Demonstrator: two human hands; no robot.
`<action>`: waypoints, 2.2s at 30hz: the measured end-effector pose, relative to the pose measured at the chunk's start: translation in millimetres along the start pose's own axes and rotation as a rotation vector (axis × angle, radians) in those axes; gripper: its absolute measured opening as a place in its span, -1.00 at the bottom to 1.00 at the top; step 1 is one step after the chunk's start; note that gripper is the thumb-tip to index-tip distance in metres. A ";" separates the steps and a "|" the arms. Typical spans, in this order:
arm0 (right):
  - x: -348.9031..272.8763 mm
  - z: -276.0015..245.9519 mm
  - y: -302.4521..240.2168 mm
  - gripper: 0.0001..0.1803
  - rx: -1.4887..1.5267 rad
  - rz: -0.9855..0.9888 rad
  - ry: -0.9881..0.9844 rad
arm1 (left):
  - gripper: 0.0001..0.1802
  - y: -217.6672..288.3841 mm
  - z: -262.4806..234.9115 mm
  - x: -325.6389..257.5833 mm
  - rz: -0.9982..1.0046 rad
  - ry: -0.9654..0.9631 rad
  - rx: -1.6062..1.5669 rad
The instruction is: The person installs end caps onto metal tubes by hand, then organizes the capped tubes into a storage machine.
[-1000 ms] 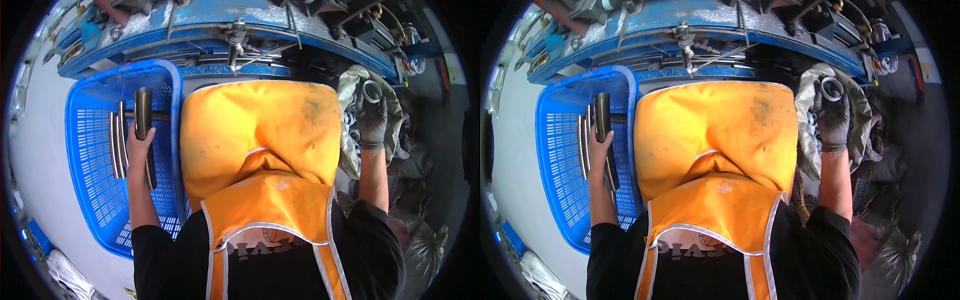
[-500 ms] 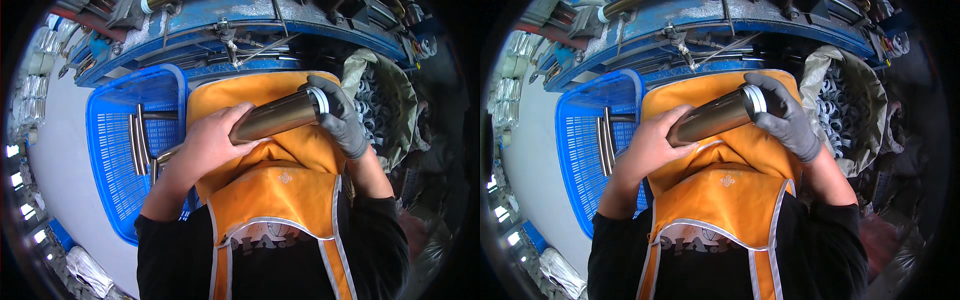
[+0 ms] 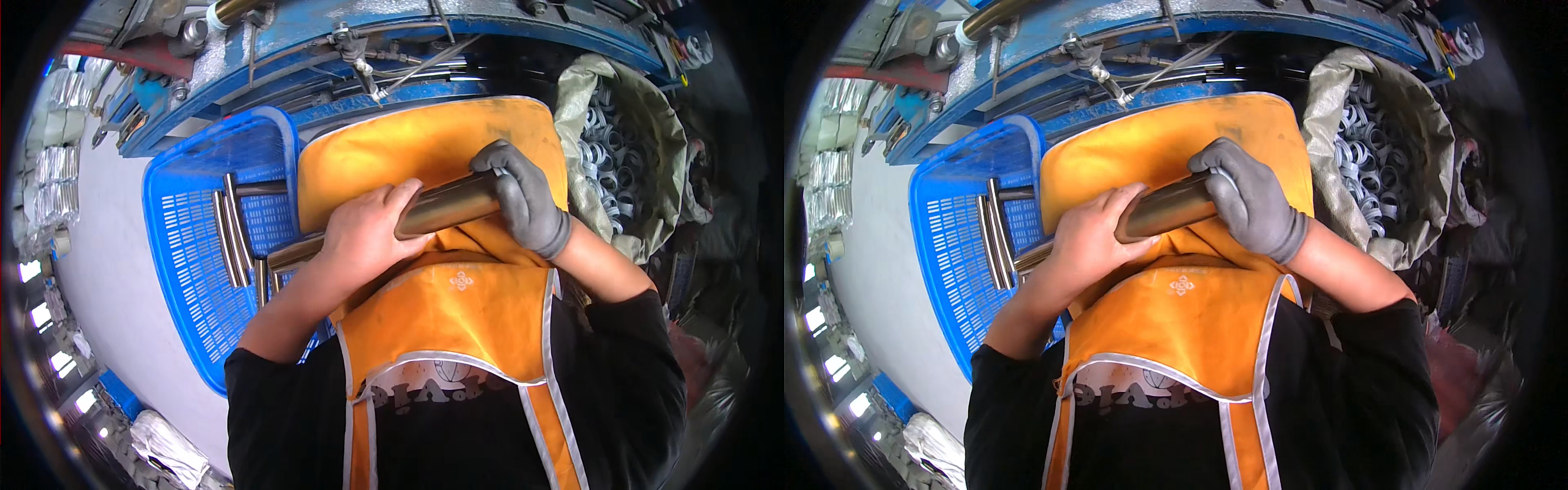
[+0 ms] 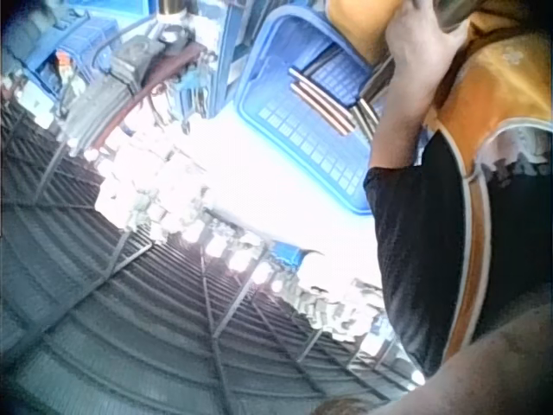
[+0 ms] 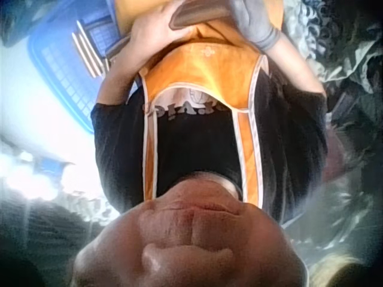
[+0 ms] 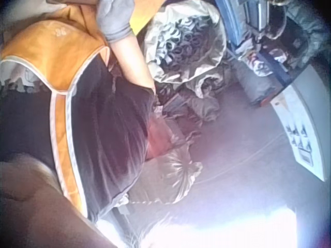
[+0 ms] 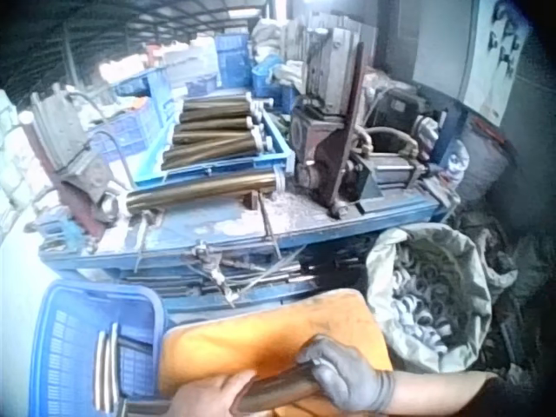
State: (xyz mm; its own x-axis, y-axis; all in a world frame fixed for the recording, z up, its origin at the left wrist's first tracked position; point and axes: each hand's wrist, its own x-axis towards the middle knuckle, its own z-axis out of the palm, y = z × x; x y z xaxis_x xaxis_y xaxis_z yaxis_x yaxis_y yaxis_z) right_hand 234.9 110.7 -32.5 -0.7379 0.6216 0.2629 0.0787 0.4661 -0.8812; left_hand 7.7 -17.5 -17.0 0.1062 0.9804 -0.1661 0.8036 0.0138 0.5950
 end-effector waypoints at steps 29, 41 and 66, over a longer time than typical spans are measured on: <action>-158.4 -207.6 148.8 -0.63 -1.135 0.947 -0.408 | -0.21 -50.7 -82.0 16.1 0.323 0.716 -0.965; -122.7 -225.2 120.5 -0.62 -0.191 1.109 0.210 | -0.41 -59.3 -97.4 -23.2 -0.243 0.782 -0.062; -14.6 -81.8 -11.5 -0.20 0.289 0.291 -0.021 | -0.30 -5.9 -24.7 -13.1 -0.155 -0.117 -0.057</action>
State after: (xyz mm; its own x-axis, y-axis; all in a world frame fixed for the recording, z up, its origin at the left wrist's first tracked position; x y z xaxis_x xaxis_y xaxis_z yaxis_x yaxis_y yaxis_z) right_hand 299.6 147.8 6.0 -0.7266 0.6868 -0.0189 0.0965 0.0748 -0.9925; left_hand -12.8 -25.6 1.2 0.0539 0.9361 -0.3475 0.7816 0.1770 0.5982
